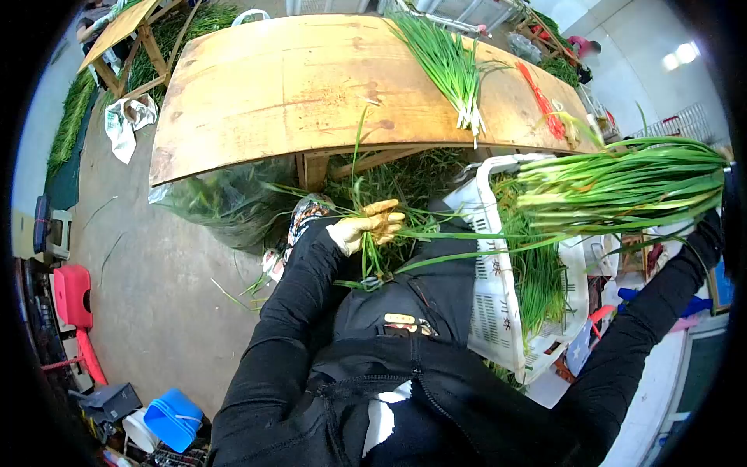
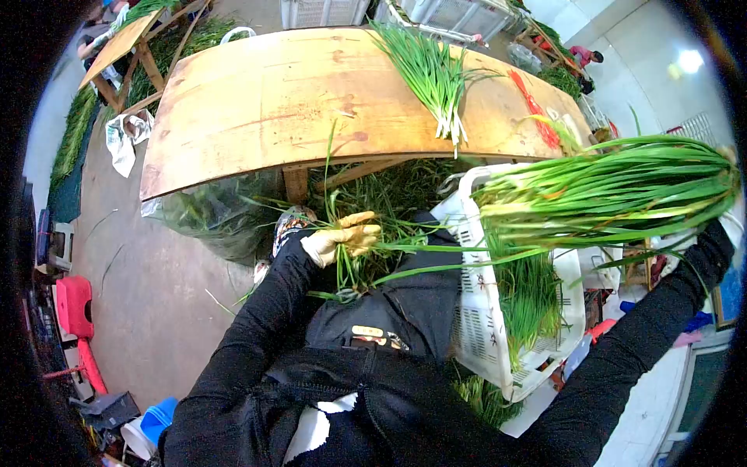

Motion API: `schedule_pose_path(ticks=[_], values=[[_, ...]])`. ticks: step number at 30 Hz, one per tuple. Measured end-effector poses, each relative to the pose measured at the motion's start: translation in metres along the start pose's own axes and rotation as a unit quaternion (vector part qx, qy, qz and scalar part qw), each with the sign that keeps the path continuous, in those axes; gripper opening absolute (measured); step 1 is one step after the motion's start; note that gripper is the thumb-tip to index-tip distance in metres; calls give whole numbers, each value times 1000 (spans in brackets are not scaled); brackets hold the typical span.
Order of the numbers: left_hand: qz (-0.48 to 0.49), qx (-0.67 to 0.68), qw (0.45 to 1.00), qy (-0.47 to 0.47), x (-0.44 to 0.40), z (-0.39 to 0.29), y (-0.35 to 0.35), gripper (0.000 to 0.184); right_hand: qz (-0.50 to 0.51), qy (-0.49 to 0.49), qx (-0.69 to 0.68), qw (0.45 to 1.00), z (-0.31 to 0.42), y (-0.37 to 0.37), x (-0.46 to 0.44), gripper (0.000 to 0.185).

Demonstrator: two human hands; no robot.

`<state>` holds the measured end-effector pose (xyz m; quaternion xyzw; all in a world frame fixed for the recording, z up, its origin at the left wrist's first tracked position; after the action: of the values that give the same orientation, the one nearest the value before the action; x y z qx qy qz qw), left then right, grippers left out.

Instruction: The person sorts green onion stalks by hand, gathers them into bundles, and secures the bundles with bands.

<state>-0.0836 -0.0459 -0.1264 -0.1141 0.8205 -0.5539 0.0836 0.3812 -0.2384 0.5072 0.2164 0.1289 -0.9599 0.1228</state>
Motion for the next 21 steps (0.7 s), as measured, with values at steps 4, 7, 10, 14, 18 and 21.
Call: schedule_pose_path(ticks=[4,7,10,14,18,21], values=[[-151,-483,829,239,-7,15,14,75,58,-5,72,996,9,-14,95,22],[-109,-830,416,355,-20,-10,-37,86,88,-22,94,991,-3,-30,123,18],[-36,-698,714,33,-42,-16,-46,121,185,-2,82,979,-36,-39,106,20],[123,-219,950,-186,-77,-6,-134,106,125,43,124,983,-94,-92,166,41],[-26,-65,997,-18,-65,18,-146,50,96,-49,108,988,-184,-102,101,32],[-103,-257,961,25,-46,7,-129,35,20,-228,-44,972,-202,-120,115,27]])
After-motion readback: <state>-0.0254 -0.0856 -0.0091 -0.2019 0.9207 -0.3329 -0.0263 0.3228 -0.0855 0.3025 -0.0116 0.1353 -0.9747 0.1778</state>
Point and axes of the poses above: each hand's wrist, its own x-axis away from the middle knuckle, its own y-axis out of the back of the hand, z = x × y, the point moved 3 cm from there along -x, towards the middle knuckle, and after that the axes turned 3 degrees about -z, right-handed, at the moved point
